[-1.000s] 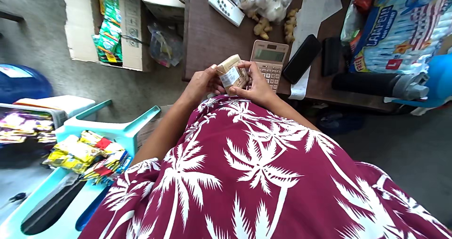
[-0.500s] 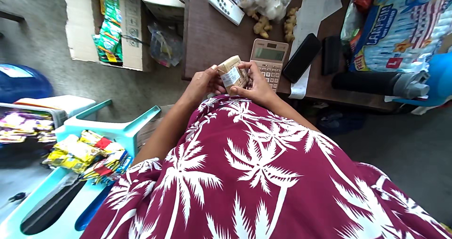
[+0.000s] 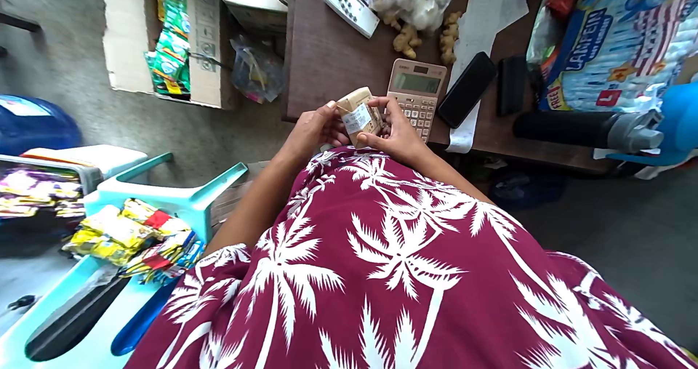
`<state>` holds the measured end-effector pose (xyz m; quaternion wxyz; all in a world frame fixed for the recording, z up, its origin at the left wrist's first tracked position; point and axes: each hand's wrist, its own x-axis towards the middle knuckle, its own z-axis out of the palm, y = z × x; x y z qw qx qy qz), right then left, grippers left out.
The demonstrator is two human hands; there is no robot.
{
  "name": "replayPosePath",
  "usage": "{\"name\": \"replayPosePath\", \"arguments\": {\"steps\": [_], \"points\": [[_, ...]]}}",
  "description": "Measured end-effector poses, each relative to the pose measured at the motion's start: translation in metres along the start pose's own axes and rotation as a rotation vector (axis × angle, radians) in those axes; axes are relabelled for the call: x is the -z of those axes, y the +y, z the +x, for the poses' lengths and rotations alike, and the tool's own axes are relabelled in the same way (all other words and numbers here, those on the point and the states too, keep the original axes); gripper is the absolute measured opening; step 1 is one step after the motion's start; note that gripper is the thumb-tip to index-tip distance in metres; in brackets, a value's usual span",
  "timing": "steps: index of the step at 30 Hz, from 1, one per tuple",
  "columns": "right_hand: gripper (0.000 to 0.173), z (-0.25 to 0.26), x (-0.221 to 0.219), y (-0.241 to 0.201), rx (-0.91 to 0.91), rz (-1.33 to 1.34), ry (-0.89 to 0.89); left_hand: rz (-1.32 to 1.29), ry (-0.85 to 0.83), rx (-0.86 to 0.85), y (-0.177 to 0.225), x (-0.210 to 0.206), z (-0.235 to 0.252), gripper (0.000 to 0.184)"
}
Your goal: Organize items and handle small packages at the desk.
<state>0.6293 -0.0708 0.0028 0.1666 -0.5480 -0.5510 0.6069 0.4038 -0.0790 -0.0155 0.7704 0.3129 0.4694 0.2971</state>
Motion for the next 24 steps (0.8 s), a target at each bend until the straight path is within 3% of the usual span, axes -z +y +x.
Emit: {"name": "replayPosePath", "arguments": {"steps": [18, 22, 24], "points": [[0.076, -0.0072, -0.0023, 0.0003, -0.015, 0.105, -0.021, 0.008, -0.008, 0.011, 0.0025, -0.0046, -0.0075, 0.051], [0.068, -0.0062, -0.0016, 0.0089, -0.009, 0.335, -0.083, 0.059, -0.011, -0.02, 0.0, -0.0017, -0.0067, 0.054], [0.062, -0.0095, -0.002, 0.0073, -0.045, 0.533, -0.128, 0.095, 0.041, -0.084, -0.0035, -0.0006, -0.0053, 0.046]]}}
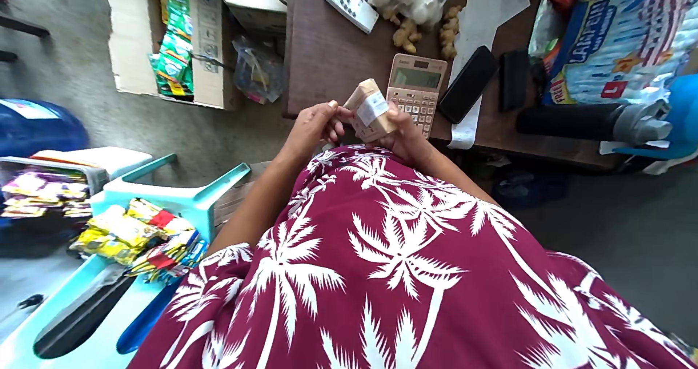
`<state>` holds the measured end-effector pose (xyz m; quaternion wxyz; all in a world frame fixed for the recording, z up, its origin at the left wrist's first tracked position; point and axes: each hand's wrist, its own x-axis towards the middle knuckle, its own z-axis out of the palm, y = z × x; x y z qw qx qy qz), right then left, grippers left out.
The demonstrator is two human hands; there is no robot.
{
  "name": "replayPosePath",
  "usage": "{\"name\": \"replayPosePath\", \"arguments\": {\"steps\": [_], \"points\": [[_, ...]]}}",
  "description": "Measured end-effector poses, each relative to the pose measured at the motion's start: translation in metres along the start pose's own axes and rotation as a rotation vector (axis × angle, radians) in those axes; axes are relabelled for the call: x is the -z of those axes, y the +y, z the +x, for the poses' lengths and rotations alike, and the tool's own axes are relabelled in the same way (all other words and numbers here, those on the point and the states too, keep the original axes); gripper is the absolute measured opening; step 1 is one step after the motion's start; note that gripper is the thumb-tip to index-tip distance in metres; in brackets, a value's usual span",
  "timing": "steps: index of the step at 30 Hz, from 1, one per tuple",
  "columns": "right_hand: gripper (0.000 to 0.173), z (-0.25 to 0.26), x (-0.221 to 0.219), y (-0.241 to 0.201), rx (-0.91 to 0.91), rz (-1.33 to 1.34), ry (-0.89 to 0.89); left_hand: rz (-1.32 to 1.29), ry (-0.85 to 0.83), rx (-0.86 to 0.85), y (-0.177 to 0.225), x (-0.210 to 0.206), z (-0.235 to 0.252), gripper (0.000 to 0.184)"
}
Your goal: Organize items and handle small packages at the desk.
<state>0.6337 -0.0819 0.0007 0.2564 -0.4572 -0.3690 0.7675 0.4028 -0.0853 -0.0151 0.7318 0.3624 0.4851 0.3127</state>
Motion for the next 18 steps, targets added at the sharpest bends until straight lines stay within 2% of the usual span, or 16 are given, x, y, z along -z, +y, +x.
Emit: {"name": "replayPosePath", "arguments": {"steps": [2, 4, 6, 8, 13, 18], "points": [[0.053, -0.003, 0.0, 0.001, -0.007, 0.16, -0.029, 0.035, 0.079, -0.058, -0.003, -0.001, 0.001, 0.03], [0.056, -0.003, 0.002, 0.0, -0.03, 0.272, -0.056, 0.095, 0.14, -0.084, -0.002, -0.003, 0.002, 0.022], [0.062, -0.003, 0.003, -0.001, -0.065, 0.364, -0.058, 0.13, 0.148, -0.08, -0.001, -0.004, 0.003, 0.042], [0.069, -0.002, 0.005, 0.001, -0.077, 0.413, -0.086, 0.133, 0.096, -0.08, 0.0, -0.004, 0.002, 0.052], [0.07, -0.003, 0.006, 0.002, -0.095, 0.441, -0.12, -0.013, -0.099, -0.132, 0.002, -0.012, -0.002, 0.044], [0.07, -0.005, 0.003, 0.002, -0.11, 0.447, -0.099, -0.027, -0.111, -0.144, 0.001, -0.014, -0.004, 0.042]]}}
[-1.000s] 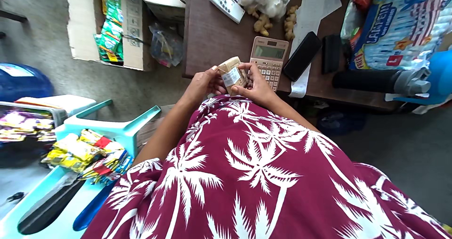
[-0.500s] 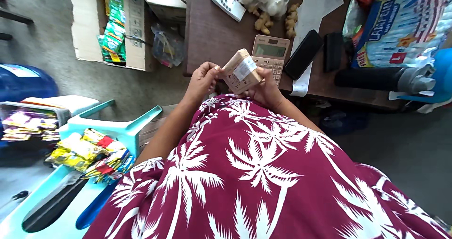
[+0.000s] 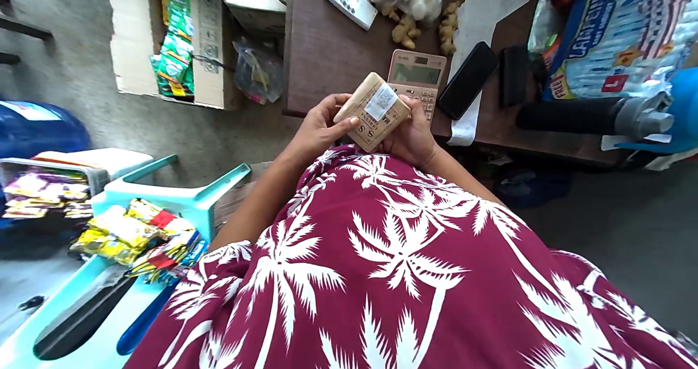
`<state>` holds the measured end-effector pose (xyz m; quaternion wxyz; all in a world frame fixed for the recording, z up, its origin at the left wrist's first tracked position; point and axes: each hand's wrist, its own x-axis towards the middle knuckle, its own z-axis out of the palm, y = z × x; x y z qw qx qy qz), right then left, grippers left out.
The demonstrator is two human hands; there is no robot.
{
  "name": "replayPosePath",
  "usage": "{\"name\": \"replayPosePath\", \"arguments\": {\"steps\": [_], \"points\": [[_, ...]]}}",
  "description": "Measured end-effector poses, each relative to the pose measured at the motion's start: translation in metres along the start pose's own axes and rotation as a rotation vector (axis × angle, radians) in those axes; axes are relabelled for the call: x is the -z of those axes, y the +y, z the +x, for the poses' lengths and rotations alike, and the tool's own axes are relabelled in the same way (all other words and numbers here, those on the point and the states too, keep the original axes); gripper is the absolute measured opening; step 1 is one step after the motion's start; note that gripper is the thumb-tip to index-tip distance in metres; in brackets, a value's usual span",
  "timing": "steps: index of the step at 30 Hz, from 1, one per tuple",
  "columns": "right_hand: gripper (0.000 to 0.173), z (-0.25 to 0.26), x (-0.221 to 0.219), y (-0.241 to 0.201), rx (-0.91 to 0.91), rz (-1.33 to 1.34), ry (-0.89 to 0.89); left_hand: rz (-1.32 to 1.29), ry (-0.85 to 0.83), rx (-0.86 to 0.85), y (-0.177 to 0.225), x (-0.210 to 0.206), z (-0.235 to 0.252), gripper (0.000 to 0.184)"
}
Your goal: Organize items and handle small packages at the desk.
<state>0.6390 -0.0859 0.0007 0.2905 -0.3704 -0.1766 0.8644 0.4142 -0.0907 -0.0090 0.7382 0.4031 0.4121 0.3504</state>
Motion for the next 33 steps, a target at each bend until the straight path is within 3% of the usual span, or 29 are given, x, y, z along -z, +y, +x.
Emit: {"name": "replayPosePath", "arguments": {"steps": [9, 15, 18, 23, 28, 33], "points": [[0.095, -0.0013, -0.0023, 0.0029, -0.018, -0.056, 0.044, 0.005, -0.015, 0.029, -0.0002, -0.0001, -0.0044, 0.038], [0.096, -0.0023, -0.0042, 0.0024, 0.004, -0.047, 0.066, 0.008, 0.001, 0.044, -0.001, -0.0012, -0.0013, 0.038], [0.088, -0.0028, -0.0048, 0.003, 0.071, -0.198, 0.094, -0.007, 0.015, 0.055, -0.0021, -0.0007, 0.0006, 0.039], [0.042, -0.0035, -0.0038, 0.0033, 0.346, -0.699, 0.238, 0.002, 0.02, 0.0, -0.0074, 0.0024, 0.0024, 0.046], [0.04, -0.0048, -0.0034, -0.0007, 0.51, -0.76, 0.176, -0.038, -0.025, -0.144, -0.0055, 0.0044, -0.0008, 0.047], [0.042, -0.0043, -0.0053, -0.0031, 0.552, -0.866, 0.107, -0.091, 0.048, -0.322, -0.0029, 0.0023, 0.0004, 0.04]]}}
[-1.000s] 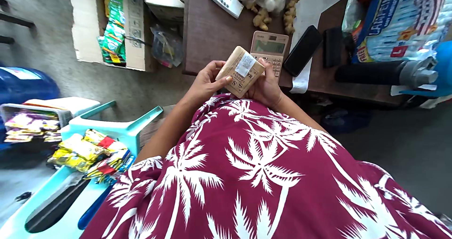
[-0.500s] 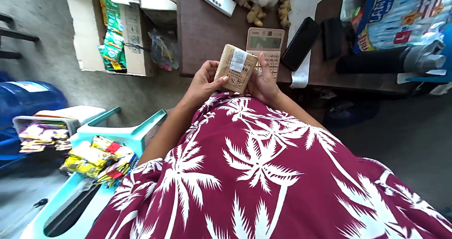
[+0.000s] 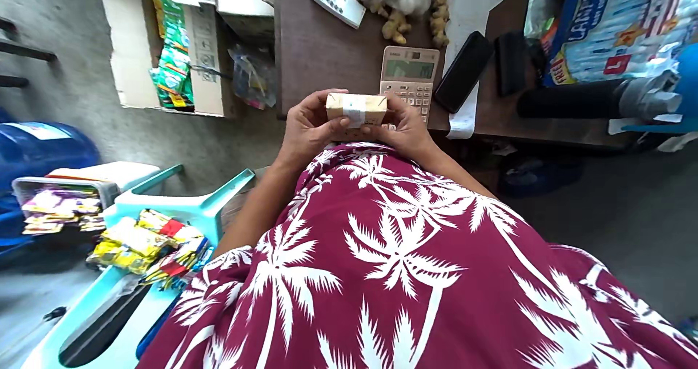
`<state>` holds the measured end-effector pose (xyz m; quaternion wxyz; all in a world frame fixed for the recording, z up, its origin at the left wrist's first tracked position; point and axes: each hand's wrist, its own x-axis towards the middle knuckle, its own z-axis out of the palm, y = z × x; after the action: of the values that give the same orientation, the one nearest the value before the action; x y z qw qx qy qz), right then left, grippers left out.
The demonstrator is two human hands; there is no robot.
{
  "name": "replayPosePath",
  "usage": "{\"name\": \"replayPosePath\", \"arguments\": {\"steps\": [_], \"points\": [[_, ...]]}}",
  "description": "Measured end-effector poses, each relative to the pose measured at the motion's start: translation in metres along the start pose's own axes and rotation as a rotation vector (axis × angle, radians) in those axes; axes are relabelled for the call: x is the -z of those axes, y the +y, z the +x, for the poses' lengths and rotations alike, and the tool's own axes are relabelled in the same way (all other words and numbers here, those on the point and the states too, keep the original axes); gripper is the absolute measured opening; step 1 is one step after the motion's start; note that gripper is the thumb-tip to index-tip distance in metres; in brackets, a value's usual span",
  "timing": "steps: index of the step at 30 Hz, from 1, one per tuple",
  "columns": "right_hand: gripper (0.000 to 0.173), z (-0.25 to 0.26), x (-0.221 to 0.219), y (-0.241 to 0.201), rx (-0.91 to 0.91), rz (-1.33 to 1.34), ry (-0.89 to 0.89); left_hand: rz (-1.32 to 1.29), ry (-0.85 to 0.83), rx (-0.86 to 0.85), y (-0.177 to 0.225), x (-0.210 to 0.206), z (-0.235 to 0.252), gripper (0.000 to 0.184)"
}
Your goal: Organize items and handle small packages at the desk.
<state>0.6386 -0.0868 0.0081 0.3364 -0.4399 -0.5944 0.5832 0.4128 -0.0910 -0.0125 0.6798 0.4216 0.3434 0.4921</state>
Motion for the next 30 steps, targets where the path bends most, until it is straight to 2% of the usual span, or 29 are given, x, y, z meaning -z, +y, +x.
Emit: {"name": "replayPosePath", "arguments": {"steps": [6, 14, 17, 20, 25, 30], "points": [[0.039, 0.001, 0.002, -0.002, 0.162, -0.056, 0.048, 0.02, -0.037, -0.078, -0.003, 0.005, -0.006, 0.039], [0.035, -0.002, 0.002, -0.001, 0.217, -0.093, 0.036, 0.032, -0.063, -0.081, -0.004, 0.007, -0.009, 0.038], [0.038, -0.004, 0.001, -0.001, 0.129, -0.072, 0.039, 0.045, -0.053, -0.046, -0.005, 0.006, -0.009, 0.039], [0.05, -0.009, 0.005, 0.002, -0.025, -0.085, 0.014, 0.102, 0.011, 0.052, -0.007, 0.004, -0.009, 0.039], [0.028, -0.043, 0.025, 0.018, -0.242, -0.34, 0.198, 0.204, 0.197, 0.163, -0.009, 0.01, -0.011, 0.035], [0.034, -0.08, 0.04, 0.043, -0.412, -0.67, 0.345, 0.222, 0.315, 0.218, -0.008, 0.02, -0.01, 0.034]]}}
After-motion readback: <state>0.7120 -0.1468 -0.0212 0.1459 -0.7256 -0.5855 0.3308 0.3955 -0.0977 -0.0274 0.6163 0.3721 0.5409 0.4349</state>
